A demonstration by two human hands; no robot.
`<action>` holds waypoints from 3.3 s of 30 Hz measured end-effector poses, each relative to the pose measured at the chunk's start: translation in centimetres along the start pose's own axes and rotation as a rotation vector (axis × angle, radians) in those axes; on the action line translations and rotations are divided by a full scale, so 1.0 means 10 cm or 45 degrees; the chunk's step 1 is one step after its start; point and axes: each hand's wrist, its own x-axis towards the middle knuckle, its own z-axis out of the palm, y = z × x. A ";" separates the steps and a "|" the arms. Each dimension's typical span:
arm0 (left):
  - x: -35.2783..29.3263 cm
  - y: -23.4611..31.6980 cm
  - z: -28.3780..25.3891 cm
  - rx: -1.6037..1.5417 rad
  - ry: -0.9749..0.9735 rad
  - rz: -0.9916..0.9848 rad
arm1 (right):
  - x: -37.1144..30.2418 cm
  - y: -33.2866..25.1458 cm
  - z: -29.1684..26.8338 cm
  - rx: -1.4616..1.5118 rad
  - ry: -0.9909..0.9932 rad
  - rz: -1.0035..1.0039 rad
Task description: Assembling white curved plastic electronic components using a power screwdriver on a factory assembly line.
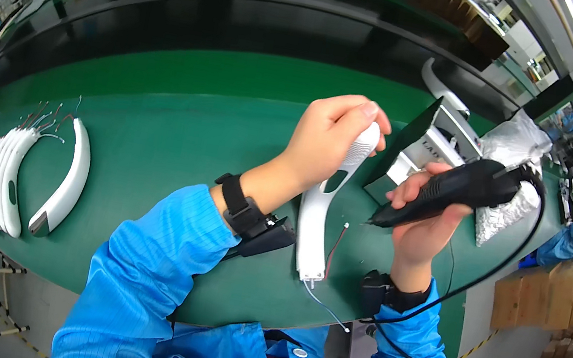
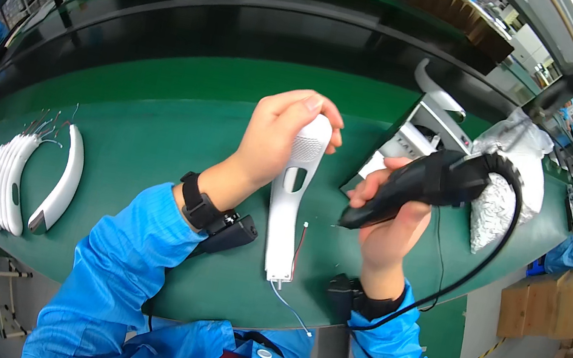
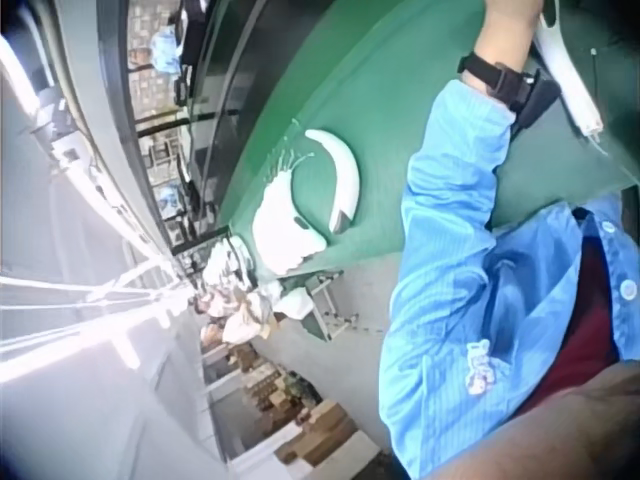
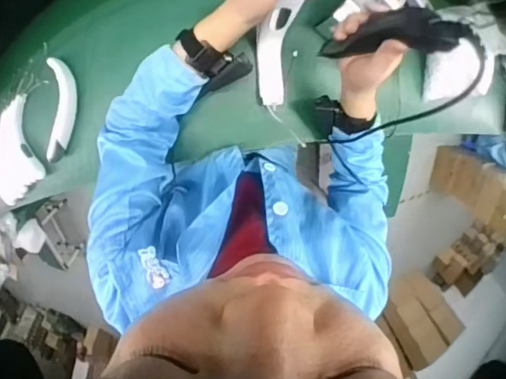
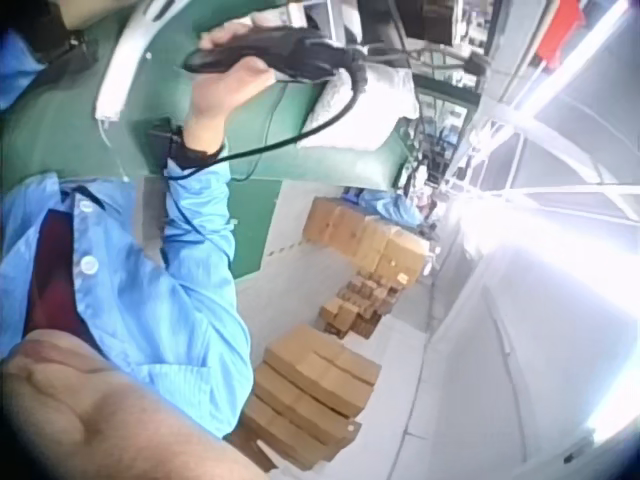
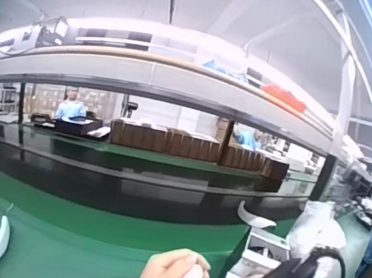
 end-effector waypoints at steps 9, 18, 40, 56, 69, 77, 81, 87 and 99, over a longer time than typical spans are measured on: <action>-0.06 0.02 -0.04 -0.023 -0.001 0.034 | -0.31 0.10 0.44 0.153 -0.043 0.268; -0.06 -0.04 -0.04 0.070 -0.031 0.115 | -0.37 0.25 0.46 0.069 -0.180 0.298; -0.04 0.00 0.02 0.115 -0.024 0.051 | 0.38 -0.38 -0.47 0.072 0.163 -0.270; -0.06 0.00 0.03 0.066 -0.019 0.048 | 0.00 0.06 0.07 -0.006 -0.023 -0.053; -0.04 -0.03 -0.05 0.124 -0.021 0.091 | -0.31 0.25 0.64 0.144 -0.207 0.281; -0.06 -0.03 -0.01 0.131 0.034 0.083 | -0.40 0.32 0.64 0.251 -0.085 0.295; -0.05 0.14 -0.02 0.351 -0.063 0.296 | -0.38 0.31 0.58 0.289 -0.127 0.277; -0.08 0.37 -0.40 1.339 -0.134 0.196 | -0.18 -0.01 0.60 0.336 -0.075 0.005; 0.39 0.00 -1.86 1.510 1.014 0.087 | -0.57 -0.15 -0.31 -0.009 0.158 -0.048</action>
